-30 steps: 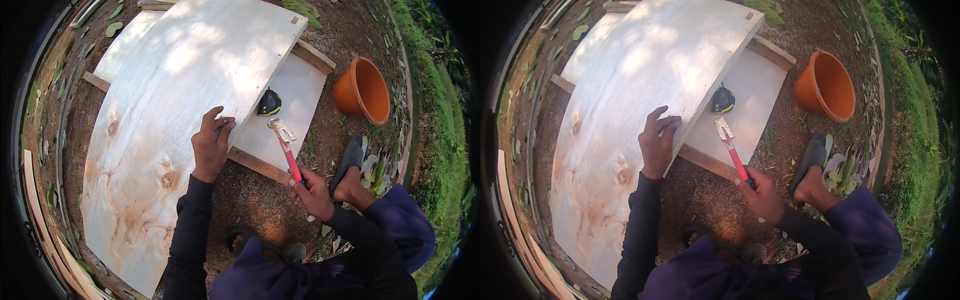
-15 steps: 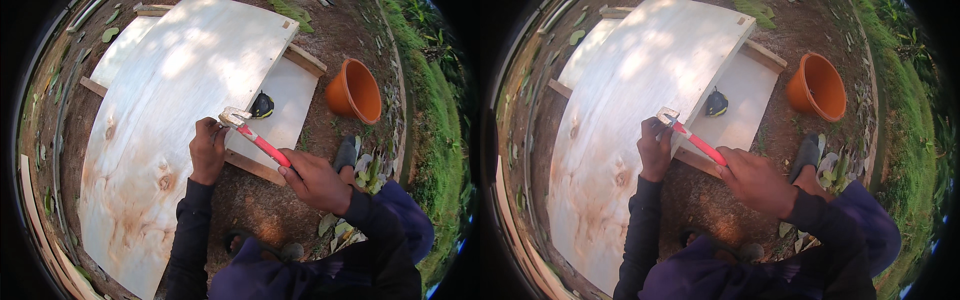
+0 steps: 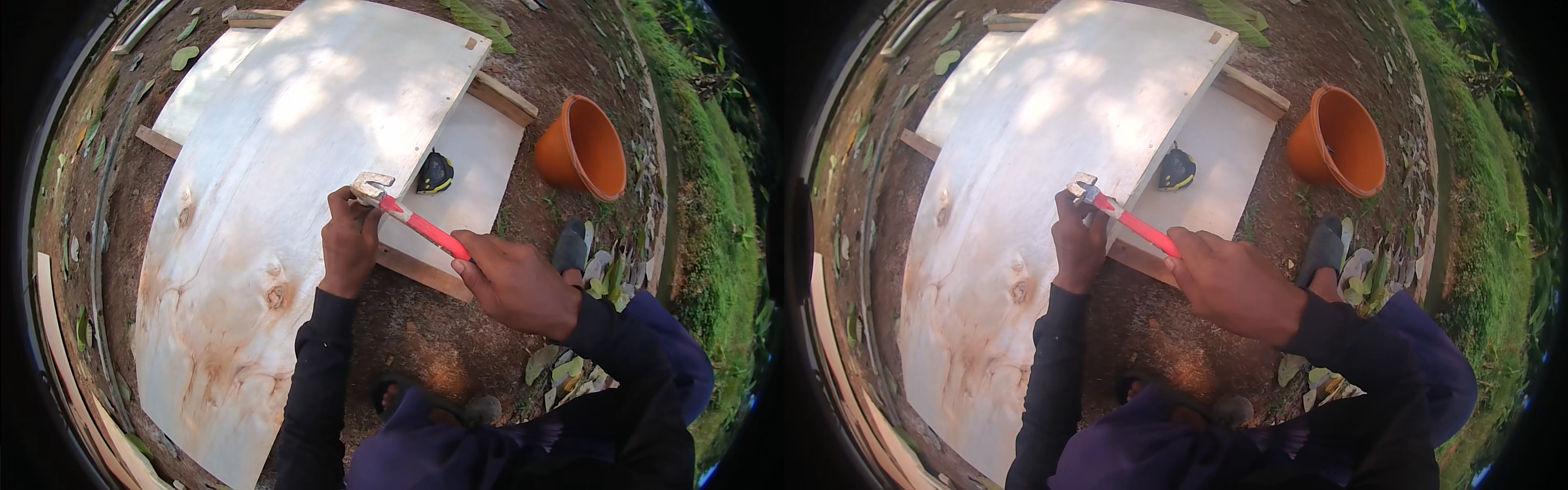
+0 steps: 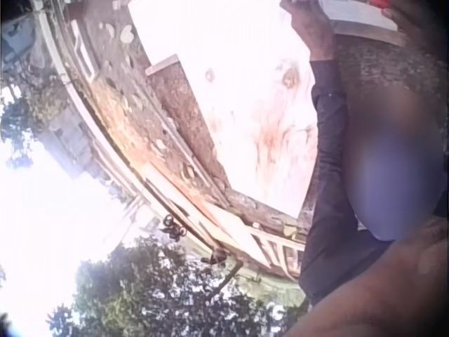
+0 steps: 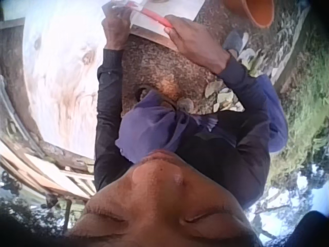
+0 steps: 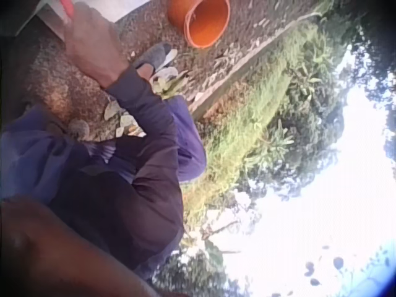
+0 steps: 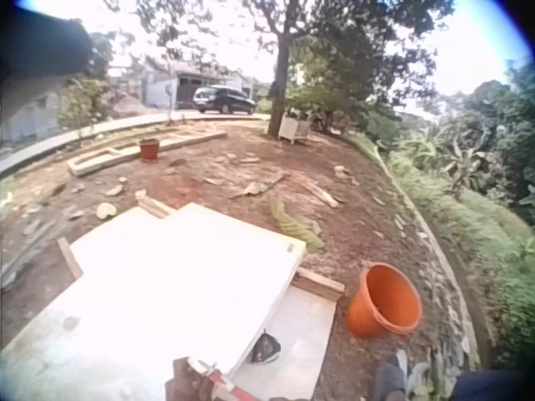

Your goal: The person assembles a wooden structure by positioning a large plywood sheet over a frame and securing it with nails using a hammer. They retrieve nails from a bucket and hammer them into the wood to attach the sheet to the frame.

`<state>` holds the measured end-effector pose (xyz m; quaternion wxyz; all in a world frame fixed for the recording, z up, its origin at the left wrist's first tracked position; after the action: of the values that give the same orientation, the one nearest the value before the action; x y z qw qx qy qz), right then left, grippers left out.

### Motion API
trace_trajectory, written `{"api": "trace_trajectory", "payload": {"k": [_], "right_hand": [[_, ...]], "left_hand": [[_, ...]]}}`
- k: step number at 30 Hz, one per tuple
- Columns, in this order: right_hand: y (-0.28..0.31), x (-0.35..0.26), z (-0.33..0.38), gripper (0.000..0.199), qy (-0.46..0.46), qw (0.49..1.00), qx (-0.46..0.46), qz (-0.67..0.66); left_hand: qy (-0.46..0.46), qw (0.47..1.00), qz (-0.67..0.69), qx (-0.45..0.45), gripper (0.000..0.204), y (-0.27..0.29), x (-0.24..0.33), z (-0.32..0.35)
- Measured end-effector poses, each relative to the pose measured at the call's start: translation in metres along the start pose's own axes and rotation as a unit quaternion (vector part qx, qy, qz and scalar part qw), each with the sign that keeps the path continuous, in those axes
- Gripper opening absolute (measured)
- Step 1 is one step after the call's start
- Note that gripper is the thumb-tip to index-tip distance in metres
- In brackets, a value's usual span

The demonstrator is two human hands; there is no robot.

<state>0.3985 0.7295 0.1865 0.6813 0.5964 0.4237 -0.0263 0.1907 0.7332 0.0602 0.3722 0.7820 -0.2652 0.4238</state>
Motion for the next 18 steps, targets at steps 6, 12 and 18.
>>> {"api": "trace_trajectory", "payload": {"k": [6, 12, 18], "right_hand": [[0.021, -0.026, -0.008, 0.026, 0.072, 0.992, 0.107, -0.004], [0.006, 0.006, -0.001, 0.032, 0.006, 0.999, -0.006, 0.034], [0.029, -0.030, -0.008, 0.024, 0.074, 0.982, 0.173, -0.019]], "left_hand": [[-0.035, 0.999, -0.034, -0.014, 0.036, -0.001, 0.002, -0.001], [-0.021, 1.000, -0.014, -0.006, 0.033, -0.004, 0.003, -0.002], [-0.017, 0.999, -0.025, -0.009, 0.038, -0.001, -0.001, -0.001]]}}
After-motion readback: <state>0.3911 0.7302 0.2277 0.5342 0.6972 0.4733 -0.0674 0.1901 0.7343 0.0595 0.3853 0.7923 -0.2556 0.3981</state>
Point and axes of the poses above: each hand's wrist, its own z-axis away from the middle knuckle, its own y-axis out of the back of the hand, x = y × z, the point moved 5 cm from there along -z, towards the middle knuckle, and after that the axes turned 13 degrees about x, right-handed, at the moved point
